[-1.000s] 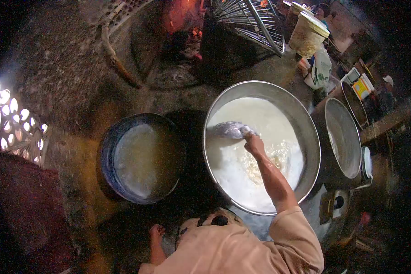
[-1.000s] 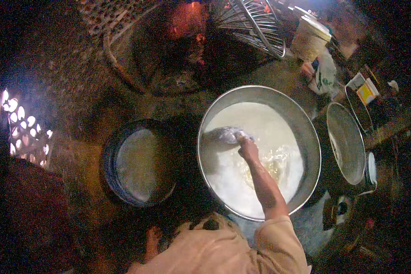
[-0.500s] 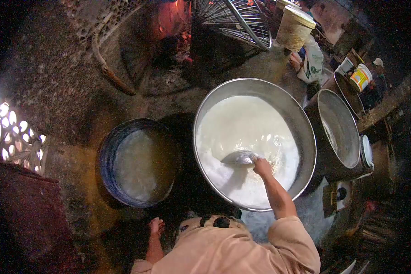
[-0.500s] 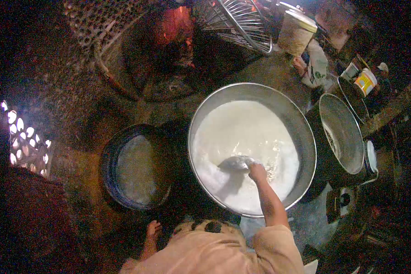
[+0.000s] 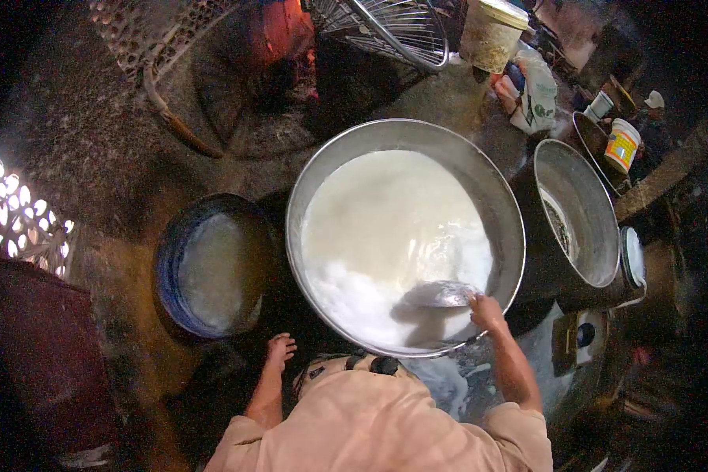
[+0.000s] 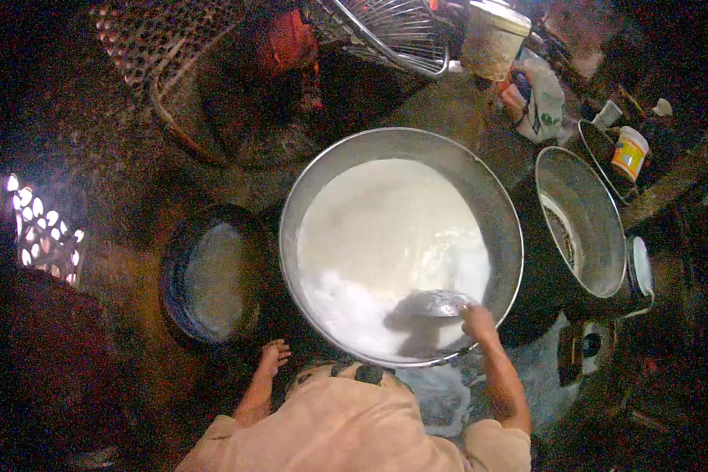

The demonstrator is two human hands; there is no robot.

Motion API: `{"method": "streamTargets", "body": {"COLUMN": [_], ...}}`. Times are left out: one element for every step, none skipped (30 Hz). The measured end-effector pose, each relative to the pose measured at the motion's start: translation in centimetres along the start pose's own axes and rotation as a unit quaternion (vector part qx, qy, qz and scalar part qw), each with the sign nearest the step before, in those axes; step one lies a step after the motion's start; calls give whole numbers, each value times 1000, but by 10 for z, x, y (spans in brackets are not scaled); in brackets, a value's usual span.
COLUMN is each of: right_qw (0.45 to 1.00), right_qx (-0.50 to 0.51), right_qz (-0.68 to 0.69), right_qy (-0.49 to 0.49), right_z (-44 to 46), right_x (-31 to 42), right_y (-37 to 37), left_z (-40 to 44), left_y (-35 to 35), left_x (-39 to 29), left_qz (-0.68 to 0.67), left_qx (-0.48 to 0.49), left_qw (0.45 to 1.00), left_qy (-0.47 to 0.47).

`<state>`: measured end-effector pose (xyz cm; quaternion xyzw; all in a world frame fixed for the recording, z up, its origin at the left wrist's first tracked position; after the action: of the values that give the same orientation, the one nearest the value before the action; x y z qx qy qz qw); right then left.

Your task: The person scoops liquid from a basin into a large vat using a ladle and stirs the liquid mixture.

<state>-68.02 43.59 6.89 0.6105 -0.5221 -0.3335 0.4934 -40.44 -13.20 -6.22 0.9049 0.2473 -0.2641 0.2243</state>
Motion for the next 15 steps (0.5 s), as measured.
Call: {"method": "streamTargets", "body": {"right_qw": [998,992,989,986,983,987,977,971,963,959,951,938,937,936,940], "right_qx": [-16,-32,-27,-21,-108,-77,-82,-108,-135,-186,-238,-258,-252,-247,-237], "right_qz": [43,86,107,127,136,135,174,184,194,176,156,159,172,185,176], "right_qy": [-43,-85,-95,-105,-64,-45,-88,-107,-126,-123,-120,-165,-169,-172,-173], "right_z": [-7,-17,-22,-25,-23,-21,-14,-5,4,15,27,45,71,90,100], "right_x": [-10,-24,-34,-49,-59,-67,-85,-93,-101,-103,-103,-114,-124,-132,-131], "right_y": [21,46,63,72,92,107,116,123,130,134,136,117,93,73,61], "left_z": [-5,-11,-17,-23,-29,-36,-34,-26,-21,-19,-18,-19,-23,-31,-37], "left_y": [-1,-2,-2,-3,-2,2,4,10,17,27,36,43,47,51,53], "left_x": [8,18,28,36,45,55,69,86,101,111,121,124,128,130,131], "left_qz": [0,-1,-3,2,5,9,-4,-16,-27,-24,-22,-19,-26,-35,-45], "left_qx": [-8,-18,-27,-40,-54,-68,-67,-66,-64,-84,-103,-122,-136,-149,-163], "left_qw": [1000,1000,999,999,998,997,997,997,997,996,994,992,990,988,986], "left_qy": [11,22,33,34,35,37,32,29,26,8,-11,-30,-18,-7,4]}}
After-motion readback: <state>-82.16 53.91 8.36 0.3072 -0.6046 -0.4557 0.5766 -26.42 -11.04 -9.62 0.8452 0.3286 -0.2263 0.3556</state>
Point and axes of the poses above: each hand's wrist, its own z-axis towards the middle knuckle, its own y-axis out of the back of the hand, x = y × z, the point moved 10 cm from there along z, towards the middle knuckle, and after that the axes turned 8 degrees about -x, right-handed, at the moved point
